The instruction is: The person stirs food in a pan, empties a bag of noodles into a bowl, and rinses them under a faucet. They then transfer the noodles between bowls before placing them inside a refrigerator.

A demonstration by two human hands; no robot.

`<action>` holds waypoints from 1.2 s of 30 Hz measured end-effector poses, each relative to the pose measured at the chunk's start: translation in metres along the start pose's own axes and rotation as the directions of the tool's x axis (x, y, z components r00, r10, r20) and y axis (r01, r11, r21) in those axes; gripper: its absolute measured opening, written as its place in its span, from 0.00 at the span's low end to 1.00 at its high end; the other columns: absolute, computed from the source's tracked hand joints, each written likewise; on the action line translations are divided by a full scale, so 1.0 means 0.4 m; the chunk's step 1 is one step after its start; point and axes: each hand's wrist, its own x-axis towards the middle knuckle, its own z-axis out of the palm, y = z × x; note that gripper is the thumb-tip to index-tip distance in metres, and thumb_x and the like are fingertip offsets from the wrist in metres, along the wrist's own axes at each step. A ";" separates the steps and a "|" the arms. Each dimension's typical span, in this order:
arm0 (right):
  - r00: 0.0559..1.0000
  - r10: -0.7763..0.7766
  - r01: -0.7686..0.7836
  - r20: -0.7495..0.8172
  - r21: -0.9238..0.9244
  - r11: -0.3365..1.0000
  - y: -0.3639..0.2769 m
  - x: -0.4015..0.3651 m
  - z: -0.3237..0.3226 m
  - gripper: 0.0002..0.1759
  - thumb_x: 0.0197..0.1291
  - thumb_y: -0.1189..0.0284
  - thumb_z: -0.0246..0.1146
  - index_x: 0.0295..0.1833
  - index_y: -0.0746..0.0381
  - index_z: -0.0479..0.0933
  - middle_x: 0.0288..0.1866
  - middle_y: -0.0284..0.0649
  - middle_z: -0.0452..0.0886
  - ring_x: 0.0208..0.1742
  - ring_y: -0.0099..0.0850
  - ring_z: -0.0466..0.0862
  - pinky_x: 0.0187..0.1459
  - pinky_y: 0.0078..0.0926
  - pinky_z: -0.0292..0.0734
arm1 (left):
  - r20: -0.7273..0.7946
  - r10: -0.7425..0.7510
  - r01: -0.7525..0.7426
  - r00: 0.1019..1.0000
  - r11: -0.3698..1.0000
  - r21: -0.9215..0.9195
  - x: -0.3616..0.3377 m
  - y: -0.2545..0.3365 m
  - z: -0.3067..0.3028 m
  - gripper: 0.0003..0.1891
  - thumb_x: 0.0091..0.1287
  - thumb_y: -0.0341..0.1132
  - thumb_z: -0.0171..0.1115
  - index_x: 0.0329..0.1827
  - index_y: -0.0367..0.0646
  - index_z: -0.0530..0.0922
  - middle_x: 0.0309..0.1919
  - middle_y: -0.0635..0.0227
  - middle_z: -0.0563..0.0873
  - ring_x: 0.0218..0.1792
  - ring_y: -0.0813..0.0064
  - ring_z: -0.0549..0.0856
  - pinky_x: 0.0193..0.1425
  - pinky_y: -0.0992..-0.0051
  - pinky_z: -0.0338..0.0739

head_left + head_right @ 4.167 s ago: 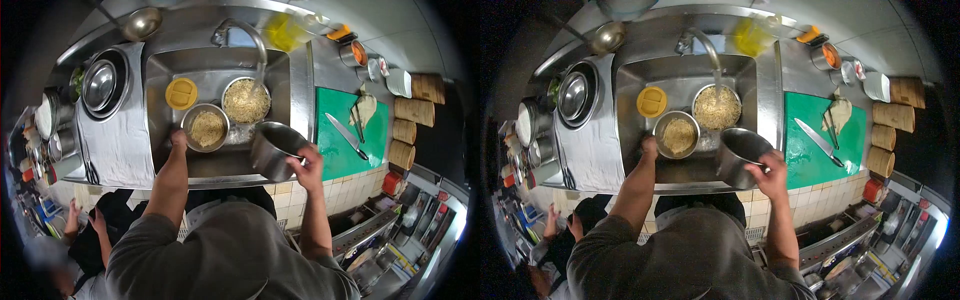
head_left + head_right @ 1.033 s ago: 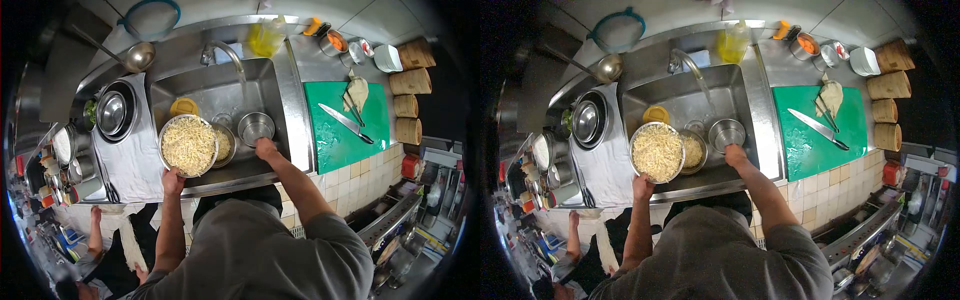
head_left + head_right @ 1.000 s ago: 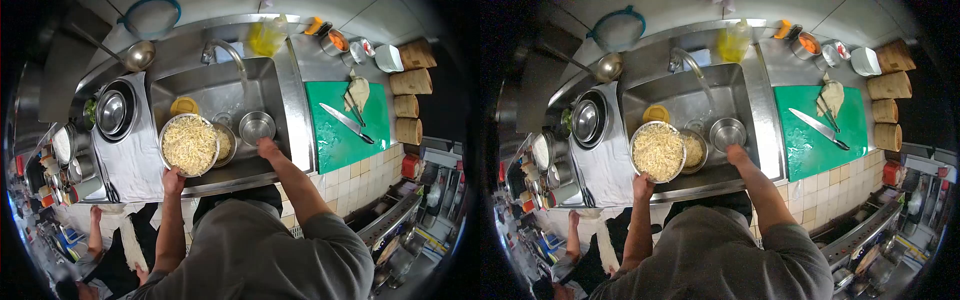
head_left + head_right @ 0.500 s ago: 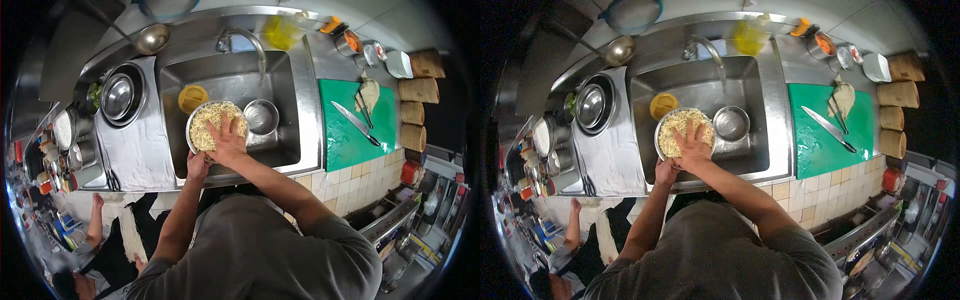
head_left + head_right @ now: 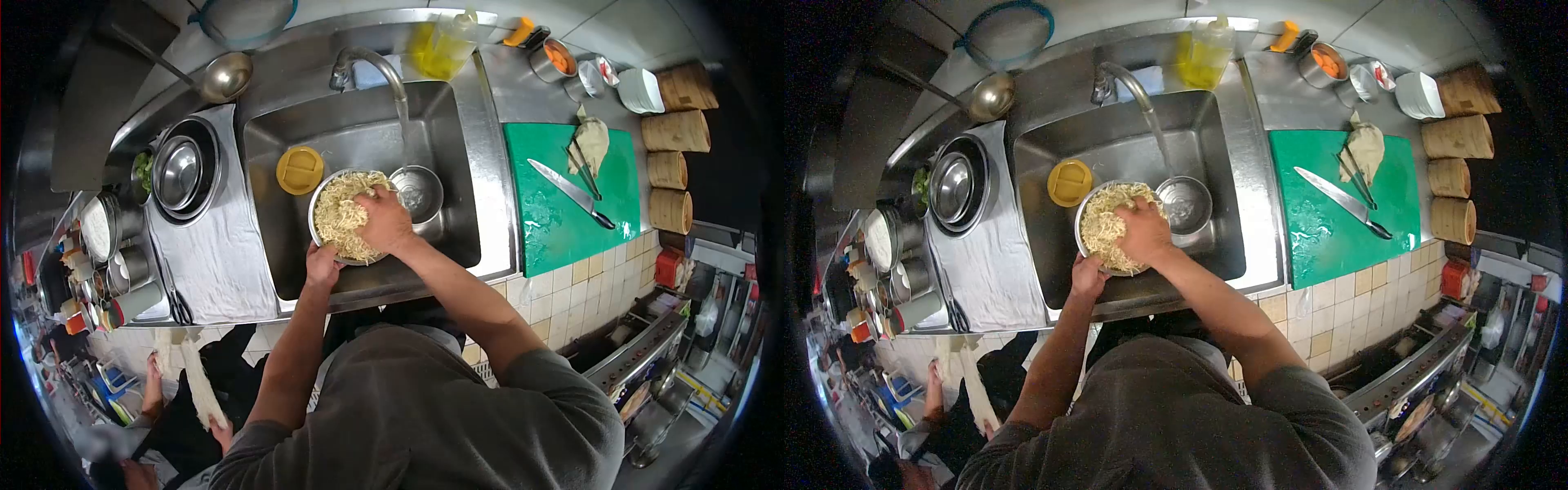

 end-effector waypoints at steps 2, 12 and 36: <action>0.999 -0.018 0.021 -0.046 0.065 0.998 0.027 -0.002 -0.021 0.33 0.46 0.66 0.76 0.63 0.51 0.80 0.68 0.56 0.72 0.67 0.57 0.75 0.64 0.46 0.78 | -0.016 -0.026 0.027 1.000 0.998 0.062 0.023 -0.012 -0.025 0.23 0.64 0.22 0.55 0.64 0.43 0.75 0.53 0.58 0.86 0.49 0.56 0.90 0.46 0.53 0.90; 0.926 0.357 -0.361 0.120 0.016 0.932 0.268 0.059 -0.079 0.40 0.52 0.60 0.72 0.73 0.52 0.71 0.77 0.60 0.65 0.77 0.54 0.67 0.73 0.43 0.69 | -0.116 -0.020 0.033 0.993 0.994 0.108 0.052 -0.007 -0.114 0.23 0.60 0.21 0.55 0.60 0.40 0.77 0.48 0.58 0.87 0.44 0.58 0.90 0.36 0.60 0.90; 0.937 0.349 -0.349 -0.003 0.020 0.937 0.391 0.294 0.087 0.12 0.61 0.69 0.62 0.46 0.62 0.85 0.49 0.55 0.86 0.53 0.51 0.86 0.55 0.45 0.80 | -0.173 0.007 -0.011 0.985 1.000 -0.024 -0.061 0.083 -0.047 0.27 0.63 0.17 0.52 0.68 0.37 0.71 0.59 0.54 0.83 0.55 0.54 0.87 0.56 0.52 0.86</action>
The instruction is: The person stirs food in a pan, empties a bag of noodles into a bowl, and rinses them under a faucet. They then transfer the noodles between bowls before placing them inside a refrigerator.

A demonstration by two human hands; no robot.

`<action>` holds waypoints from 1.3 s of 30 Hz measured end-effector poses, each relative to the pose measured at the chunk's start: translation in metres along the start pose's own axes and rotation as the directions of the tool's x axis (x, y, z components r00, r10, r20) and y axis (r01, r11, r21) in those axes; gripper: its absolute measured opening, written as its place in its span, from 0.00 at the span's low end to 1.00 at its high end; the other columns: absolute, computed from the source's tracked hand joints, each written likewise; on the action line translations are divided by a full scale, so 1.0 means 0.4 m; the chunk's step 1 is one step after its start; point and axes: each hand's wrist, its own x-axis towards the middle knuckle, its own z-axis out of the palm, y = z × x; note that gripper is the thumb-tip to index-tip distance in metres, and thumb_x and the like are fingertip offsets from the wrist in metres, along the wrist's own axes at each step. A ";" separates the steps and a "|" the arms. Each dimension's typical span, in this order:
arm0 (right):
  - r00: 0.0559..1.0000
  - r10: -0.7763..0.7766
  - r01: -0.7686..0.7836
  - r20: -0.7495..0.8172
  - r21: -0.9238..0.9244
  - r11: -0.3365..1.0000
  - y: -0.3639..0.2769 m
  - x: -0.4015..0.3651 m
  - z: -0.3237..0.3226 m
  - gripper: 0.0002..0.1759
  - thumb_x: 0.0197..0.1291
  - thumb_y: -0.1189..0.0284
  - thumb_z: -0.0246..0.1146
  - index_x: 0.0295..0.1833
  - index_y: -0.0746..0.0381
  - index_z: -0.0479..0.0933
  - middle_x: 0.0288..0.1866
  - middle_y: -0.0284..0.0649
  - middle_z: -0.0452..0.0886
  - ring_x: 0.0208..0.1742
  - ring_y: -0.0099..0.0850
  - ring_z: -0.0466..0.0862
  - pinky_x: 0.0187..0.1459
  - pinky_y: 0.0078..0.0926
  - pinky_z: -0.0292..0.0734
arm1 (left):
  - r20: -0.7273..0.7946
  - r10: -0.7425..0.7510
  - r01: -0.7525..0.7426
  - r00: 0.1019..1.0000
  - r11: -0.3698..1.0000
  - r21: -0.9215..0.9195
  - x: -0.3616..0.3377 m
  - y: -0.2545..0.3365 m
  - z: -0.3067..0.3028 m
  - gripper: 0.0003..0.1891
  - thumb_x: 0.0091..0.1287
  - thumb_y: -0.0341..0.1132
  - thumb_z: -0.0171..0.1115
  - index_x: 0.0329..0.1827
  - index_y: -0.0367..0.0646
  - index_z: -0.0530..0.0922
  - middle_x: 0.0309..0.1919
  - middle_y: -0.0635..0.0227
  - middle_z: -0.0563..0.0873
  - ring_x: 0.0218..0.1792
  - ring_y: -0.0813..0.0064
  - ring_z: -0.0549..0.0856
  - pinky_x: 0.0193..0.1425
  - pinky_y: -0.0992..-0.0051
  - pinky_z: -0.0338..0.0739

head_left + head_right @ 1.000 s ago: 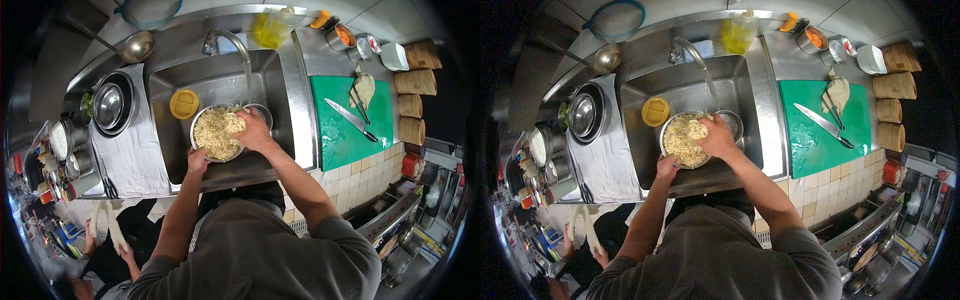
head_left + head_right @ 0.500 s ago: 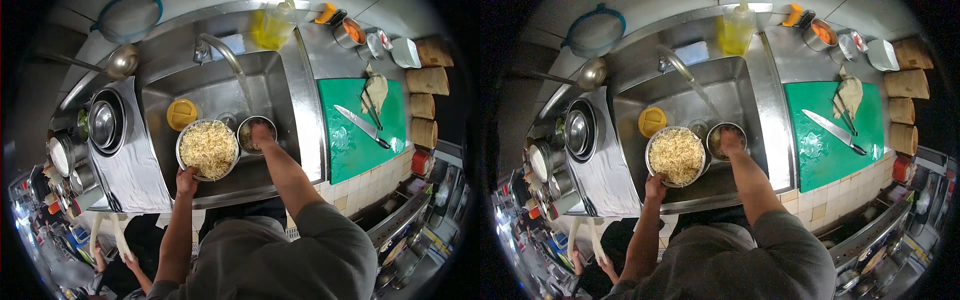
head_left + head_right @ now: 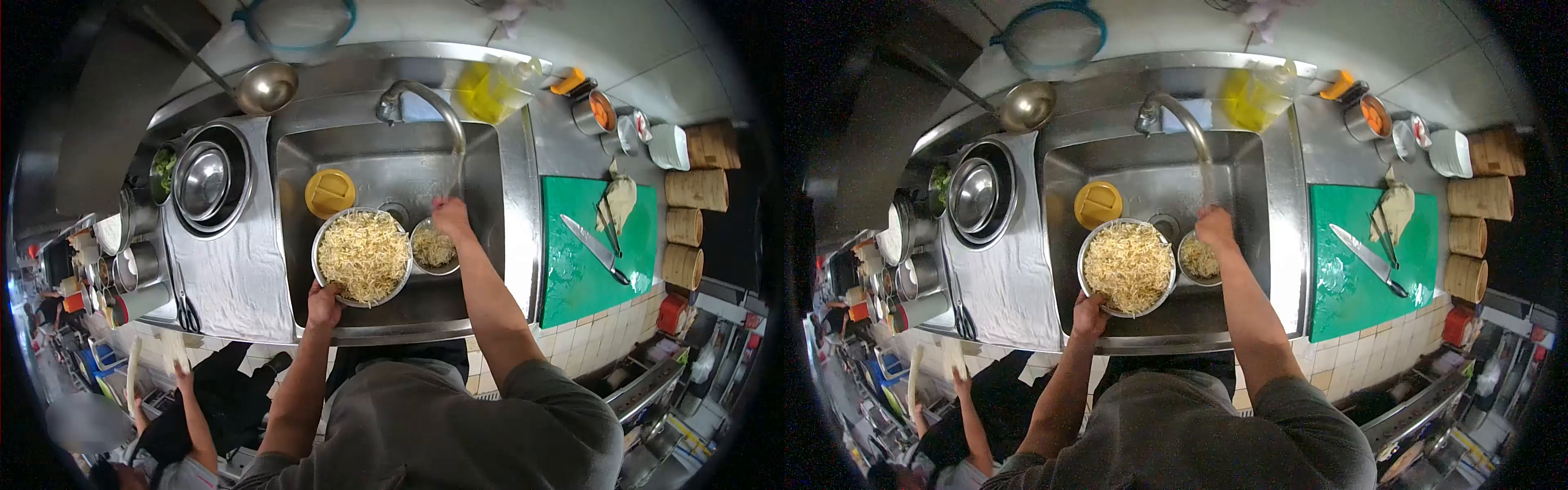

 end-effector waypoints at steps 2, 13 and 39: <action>0.997 0.023 -0.019 -0.077 0.056 0.998 -0.032 0.014 -0.002 0.12 0.62 0.69 0.61 0.46 0.62 0.85 0.48 0.55 0.87 0.52 0.51 0.86 0.55 0.46 0.80 | -0.063 -0.005 0.005 0.998 1.000 0.005 -0.004 0.003 0.002 0.27 0.63 0.18 0.52 0.68 0.37 0.71 0.59 0.55 0.84 0.54 0.54 0.87 0.52 0.51 0.87; 0.972 -0.068 0.234 -0.224 0.930 0.284 -0.484 0.099 -0.106 0.21 0.69 0.62 0.67 0.61 0.61 0.77 0.32 0.32 0.80 0.32 0.21 0.79 0.30 0.26 0.78 | -0.079 0.058 -0.054 0.995 0.997 0.061 -0.002 -0.011 -0.004 0.20 0.61 0.21 0.54 0.57 0.41 0.78 0.40 0.67 0.85 0.33 0.70 0.86 0.23 0.71 0.78; 0.860 -0.505 0.510 0.072 -0.175 0.842 -0.298 -0.295 0.026 0.26 0.51 0.73 0.66 0.59 0.46 0.82 0.60 0.52 0.72 0.59 0.52 0.79 0.52 0.46 0.84 | 0.172 0.000 -0.026 0.985 0.989 0.149 0.127 -0.078 0.047 0.22 0.64 0.23 0.55 0.63 0.39 0.76 0.52 0.59 0.86 0.46 0.60 0.90 0.42 0.62 0.89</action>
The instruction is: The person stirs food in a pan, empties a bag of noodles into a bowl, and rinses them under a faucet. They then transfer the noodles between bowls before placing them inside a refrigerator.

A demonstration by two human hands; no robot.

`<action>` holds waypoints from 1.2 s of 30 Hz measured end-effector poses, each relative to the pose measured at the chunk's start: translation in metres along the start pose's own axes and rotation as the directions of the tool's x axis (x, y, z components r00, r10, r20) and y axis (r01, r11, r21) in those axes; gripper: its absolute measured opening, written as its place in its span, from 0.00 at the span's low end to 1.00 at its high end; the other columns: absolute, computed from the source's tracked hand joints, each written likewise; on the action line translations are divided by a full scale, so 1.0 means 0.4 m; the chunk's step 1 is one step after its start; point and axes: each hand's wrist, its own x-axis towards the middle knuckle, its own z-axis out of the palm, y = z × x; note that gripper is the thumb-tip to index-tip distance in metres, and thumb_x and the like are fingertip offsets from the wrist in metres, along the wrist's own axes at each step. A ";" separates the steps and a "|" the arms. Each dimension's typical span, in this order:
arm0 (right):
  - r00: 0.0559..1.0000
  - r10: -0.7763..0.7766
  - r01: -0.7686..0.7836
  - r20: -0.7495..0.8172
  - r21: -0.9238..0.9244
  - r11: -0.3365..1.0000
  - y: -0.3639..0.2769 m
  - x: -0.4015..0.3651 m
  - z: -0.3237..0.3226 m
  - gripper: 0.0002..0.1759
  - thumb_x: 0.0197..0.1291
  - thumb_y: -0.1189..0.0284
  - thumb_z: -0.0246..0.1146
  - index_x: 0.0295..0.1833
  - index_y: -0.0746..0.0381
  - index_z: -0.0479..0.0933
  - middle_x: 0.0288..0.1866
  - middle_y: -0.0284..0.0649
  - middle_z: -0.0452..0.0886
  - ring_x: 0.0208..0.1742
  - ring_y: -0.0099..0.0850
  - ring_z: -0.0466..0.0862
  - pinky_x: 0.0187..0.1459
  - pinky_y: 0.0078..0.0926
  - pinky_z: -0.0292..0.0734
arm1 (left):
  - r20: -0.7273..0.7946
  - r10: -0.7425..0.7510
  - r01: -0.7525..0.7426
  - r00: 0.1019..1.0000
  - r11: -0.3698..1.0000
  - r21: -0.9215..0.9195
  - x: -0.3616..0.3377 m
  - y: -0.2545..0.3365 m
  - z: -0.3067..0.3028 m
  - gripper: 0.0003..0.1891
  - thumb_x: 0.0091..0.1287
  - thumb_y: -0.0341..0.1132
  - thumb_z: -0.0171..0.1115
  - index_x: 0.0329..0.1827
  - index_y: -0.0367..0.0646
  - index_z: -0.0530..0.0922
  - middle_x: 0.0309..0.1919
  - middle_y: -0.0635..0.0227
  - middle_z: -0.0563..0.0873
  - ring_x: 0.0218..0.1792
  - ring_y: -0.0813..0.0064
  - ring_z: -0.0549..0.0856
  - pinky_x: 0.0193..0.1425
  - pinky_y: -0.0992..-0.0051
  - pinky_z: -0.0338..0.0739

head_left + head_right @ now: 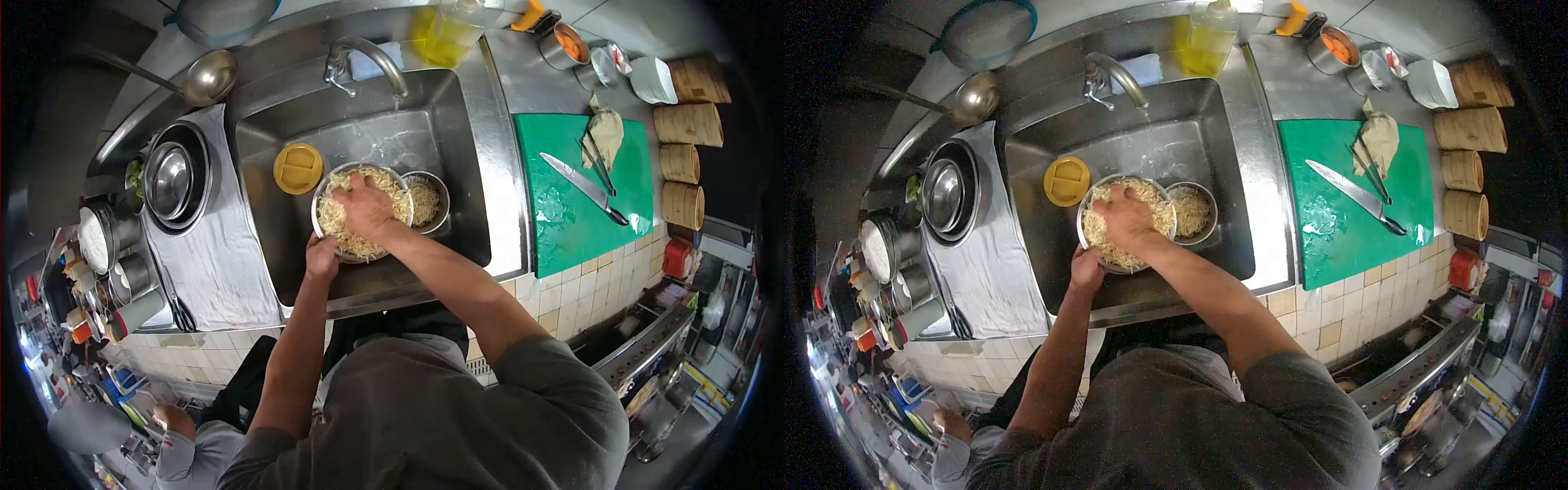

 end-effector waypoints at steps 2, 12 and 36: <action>0.996 0.033 -0.029 -0.077 0.057 0.998 0.011 -0.007 -0.037 0.26 0.49 0.74 0.67 0.57 0.49 0.81 0.58 0.52 0.72 0.59 0.53 0.77 0.54 0.45 0.83 | 0.055 -0.036 0.035 0.998 0.999 0.024 0.042 -0.022 -0.035 0.21 0.62 0.22 0.56 0.60 0.38 0.78 0.49 0.61 0.88 0.37 0.65 0.90 0.32 0.69 0.86; 0.937 0.329 -0.299 -0.118 0.218 0.929 0.170 -0.146 -0.139 0.30 0.48 0.69 0.73 0.61 0.53 0.78 0.63 0.57 0.72 0.65 0.55 0.76 0.61 0.49 0.79 | -0.166 0.005 -0.006 0.986 1.000 -0.006 0.011 0.013 -0.034 0.13 0.61 0.22 0.59 0.48 0.44 0.82 0.33 0.67 0.87 0.20 0.74 0.82 0.15 0.75 0.70; 0.846 0.412 -0.335 0.338 -0.264 0.904 0.451 0.004 0.269 0.17 0.65 0.72 0.58 0.57 0.57 0.85 0.60 0.50 0.84 0.63 0.45 0.84 0.61 0.42 0.81 | -0.075 -0.004 -0.002 0.997 0.997 -0.078 -0.063 0.067 -0.019 0.26 0.65 0.20 0.51 0.68 0.40 0.71 0.62 0.54 0.80 0.59 0.52 0.85 0.58 0.49 0.86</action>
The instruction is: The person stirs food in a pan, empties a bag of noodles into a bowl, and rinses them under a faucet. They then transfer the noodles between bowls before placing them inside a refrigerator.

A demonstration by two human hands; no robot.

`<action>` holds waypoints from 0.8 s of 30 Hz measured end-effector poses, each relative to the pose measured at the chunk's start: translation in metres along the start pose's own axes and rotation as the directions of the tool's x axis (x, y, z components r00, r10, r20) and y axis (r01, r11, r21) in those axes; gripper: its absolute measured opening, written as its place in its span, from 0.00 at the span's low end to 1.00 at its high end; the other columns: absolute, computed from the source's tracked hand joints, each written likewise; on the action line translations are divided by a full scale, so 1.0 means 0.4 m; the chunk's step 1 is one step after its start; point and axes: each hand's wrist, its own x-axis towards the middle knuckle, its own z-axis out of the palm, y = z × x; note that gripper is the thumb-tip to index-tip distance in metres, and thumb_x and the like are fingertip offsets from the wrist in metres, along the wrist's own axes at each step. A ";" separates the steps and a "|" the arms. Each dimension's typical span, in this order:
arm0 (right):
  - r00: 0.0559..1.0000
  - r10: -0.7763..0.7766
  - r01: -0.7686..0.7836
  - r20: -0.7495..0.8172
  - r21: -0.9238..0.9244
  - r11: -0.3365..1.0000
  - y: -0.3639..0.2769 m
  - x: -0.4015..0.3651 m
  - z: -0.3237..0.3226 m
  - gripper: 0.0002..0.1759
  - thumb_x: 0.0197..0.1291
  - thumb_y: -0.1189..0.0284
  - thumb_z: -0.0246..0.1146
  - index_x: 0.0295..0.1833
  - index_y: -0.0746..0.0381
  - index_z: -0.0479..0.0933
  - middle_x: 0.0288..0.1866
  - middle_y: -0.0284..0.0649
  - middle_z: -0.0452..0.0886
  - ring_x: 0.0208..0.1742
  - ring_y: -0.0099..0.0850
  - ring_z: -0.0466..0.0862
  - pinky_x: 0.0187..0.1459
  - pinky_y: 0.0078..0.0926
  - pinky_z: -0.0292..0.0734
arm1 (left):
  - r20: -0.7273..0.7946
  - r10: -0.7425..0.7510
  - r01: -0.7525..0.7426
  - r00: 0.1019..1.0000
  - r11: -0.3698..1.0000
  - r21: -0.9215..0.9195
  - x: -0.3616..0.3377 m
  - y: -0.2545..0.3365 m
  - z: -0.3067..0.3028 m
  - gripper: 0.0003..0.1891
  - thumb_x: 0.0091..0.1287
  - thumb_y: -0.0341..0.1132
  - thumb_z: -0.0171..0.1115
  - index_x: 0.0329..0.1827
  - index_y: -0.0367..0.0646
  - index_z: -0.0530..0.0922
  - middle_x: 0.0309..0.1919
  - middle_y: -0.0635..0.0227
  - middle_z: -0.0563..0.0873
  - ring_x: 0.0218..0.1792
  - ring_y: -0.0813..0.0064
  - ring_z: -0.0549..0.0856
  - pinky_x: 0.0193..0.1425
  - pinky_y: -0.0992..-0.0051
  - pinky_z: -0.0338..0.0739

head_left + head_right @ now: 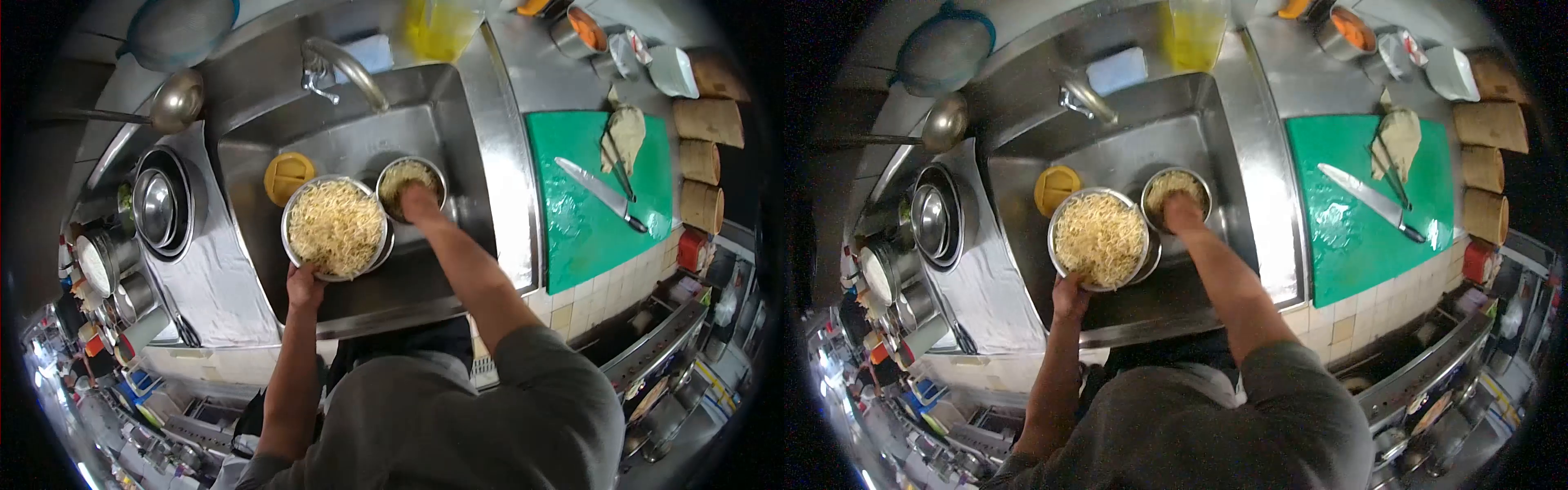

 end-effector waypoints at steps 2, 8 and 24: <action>0.997 0.068 -0.070 0.025 0.089 0.994 -0.018 0.008 -0.075 0.18 0.64 0.72 0.58 0.58 0.59 0.83 0.58 0.50 0.85 0.61 0.48 0.84 0.59 0.45 0.82 | 0.005 0.157 -0.151 0.988 0.940 0.306 0.035 -0.025 -0.043 0.25 0.66 0.20 0.50 0.68 0.38 0.71 0.62 0.53 0.81 0.59 0.52 0.85 0.58 0.49 0.86; 0.975 -0.176 0.215 -0.139 0.356 0.909 -0.136 -0.232 -0.298 0.32 0.63 0.64 0.64 0.73 0.56 0.68 0.70 0.55 0.74 0.71 0.53 0.74 0.69 0.46 0.73 | -0.074 0.044 -0.043 0.996 0.999 0.018 0.010 -0.025 0.035 0.26 0.65 0.18 0.50 0.67 0.40 0.72 0.58 0.56 0.84 0.53 0.56 0.88 0.50 0.56 0.90; 0.941 -0.143 0.214 -0.307 0.210 0.954 -0.265 -0.200 -0.155 0.27 0.56 0.71 0.67 0.62 0.40 0.79 0.74 0.56 0.61 0.63 0.60 0.75 0.60 0.53 0.79 | 0.034 0.006 -0.008 0.999 0.997 0.074 0.090 -0.061 0.084 0.28 0.63 0.21 0.53 0.68 0.43 0.70 0.57 0.54 0.83 0.53 0.54 0.88 0.52 0.50 0.89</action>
